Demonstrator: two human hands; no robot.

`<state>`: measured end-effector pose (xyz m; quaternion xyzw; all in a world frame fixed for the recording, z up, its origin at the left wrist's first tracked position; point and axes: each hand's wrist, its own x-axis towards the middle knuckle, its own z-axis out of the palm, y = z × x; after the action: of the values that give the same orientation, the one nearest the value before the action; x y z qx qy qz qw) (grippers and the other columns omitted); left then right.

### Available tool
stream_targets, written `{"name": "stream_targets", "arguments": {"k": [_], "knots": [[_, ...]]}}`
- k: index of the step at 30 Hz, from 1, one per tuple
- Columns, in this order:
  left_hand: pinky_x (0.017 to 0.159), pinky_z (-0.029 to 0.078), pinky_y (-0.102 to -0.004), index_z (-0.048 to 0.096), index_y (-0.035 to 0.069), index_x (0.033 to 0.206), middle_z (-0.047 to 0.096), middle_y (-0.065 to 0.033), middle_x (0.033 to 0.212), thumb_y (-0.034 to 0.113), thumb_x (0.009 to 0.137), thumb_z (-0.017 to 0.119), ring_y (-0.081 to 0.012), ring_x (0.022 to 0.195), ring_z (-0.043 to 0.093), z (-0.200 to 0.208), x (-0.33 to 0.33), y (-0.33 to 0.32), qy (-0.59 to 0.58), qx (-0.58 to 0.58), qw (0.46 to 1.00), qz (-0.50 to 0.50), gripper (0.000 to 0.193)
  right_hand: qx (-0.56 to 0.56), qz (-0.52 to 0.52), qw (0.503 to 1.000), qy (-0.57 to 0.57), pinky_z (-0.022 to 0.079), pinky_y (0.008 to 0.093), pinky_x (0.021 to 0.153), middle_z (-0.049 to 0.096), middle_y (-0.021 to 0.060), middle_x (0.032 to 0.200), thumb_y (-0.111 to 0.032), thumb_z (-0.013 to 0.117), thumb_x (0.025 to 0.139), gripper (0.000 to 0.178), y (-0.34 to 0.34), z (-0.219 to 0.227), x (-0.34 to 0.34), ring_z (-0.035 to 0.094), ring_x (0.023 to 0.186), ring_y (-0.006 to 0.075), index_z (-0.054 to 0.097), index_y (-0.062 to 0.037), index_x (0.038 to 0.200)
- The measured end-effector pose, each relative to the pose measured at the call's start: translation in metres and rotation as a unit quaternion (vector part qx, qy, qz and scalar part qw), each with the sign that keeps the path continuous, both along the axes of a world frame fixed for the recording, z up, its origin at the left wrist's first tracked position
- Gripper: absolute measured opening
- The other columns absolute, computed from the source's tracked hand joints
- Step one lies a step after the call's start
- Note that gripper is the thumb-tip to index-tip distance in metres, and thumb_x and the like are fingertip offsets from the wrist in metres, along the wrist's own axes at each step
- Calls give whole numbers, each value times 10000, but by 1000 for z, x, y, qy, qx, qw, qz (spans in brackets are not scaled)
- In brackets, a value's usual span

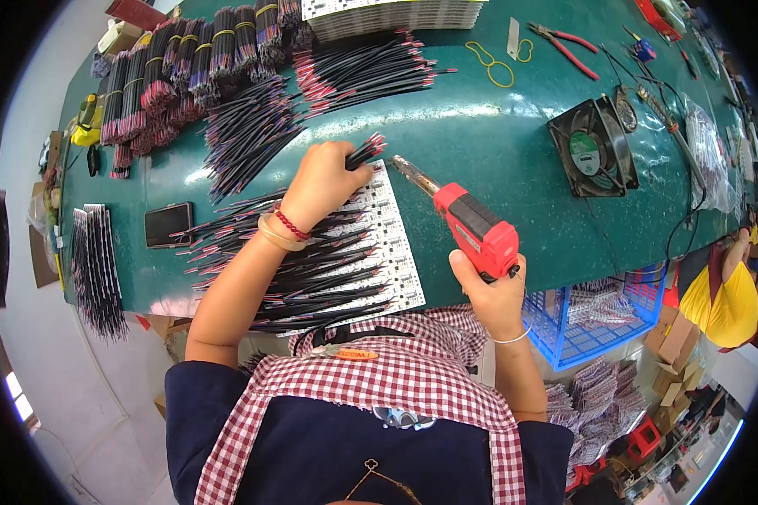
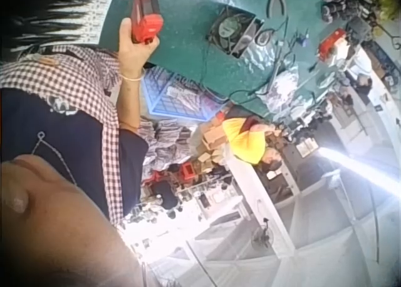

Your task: The person solders wire bundles onto a circuit board using a handheld soldering tool, removes the board, places a new circuit board panel on the table, and solders wire bundles onto it.

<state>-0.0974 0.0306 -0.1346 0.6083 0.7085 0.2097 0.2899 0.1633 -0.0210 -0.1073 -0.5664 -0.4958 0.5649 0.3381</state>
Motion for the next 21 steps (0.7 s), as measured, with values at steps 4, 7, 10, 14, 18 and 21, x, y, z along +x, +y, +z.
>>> {"name": "stream_targets", "arguments": {"k": [4,7,10,14,18,21], "knots": [[667,484,-481,612,-68,696,592,-272,678,182,732,720,-436,686,603,1,0,0,2,-5,1000,0,275,-11,1,1000,12,390,230,467,575,-28,627,-128,748,797,137,1,-3,2,506,495,65,647,-38,777],[667,481,-484,613,-68,694,593,-270,680,192,734,718,-436,690,604,1,1,0,3,3,1000,0,283,62,37,996,-45,391,247,486,579,-33,638,-128,753,793,143,0,-11,4,506,512,77,650,-30,776],[580,445,-459,576,-84,687,543,-271,606,204,742,698,-426,567,552,-4,-2,0,-8,28,1000,-7,318,73,33,995,-53,389,261,499,583,-37,645,-131,760,788,147,-1,-9,3,503,526,88,654,-30,774],[691,480,-488,614,-68,725,600,-271,697,203,750,701,-438,717,606,0,-1,1,-9,-21,1000,-7,285,30,14,999,-5,396,251,498,592,-24,661,-135,756,801,146,-5,-7,5,509,524,82,651,-37,774],[701,477,-490,606,-61,742,609,-267,728,195,761,689,-436,745,606,1,0,1,22,-15,999,-25,270,-26,-28,998,40,399,245,487,593,-13,649,-133,751,810,145,-16,-7,-1,514,521,71,647,-39,774],[666,465,-479,594,-70,743,591,-266,692,195,760,681,-432,697,595,-2,-1,0,29,4,999,-33,279,-21,3,999,35,392,248,477,592,-9,639,-136,757,804,155,-16,-10,0,509,512,73,643,-36,770]]}}
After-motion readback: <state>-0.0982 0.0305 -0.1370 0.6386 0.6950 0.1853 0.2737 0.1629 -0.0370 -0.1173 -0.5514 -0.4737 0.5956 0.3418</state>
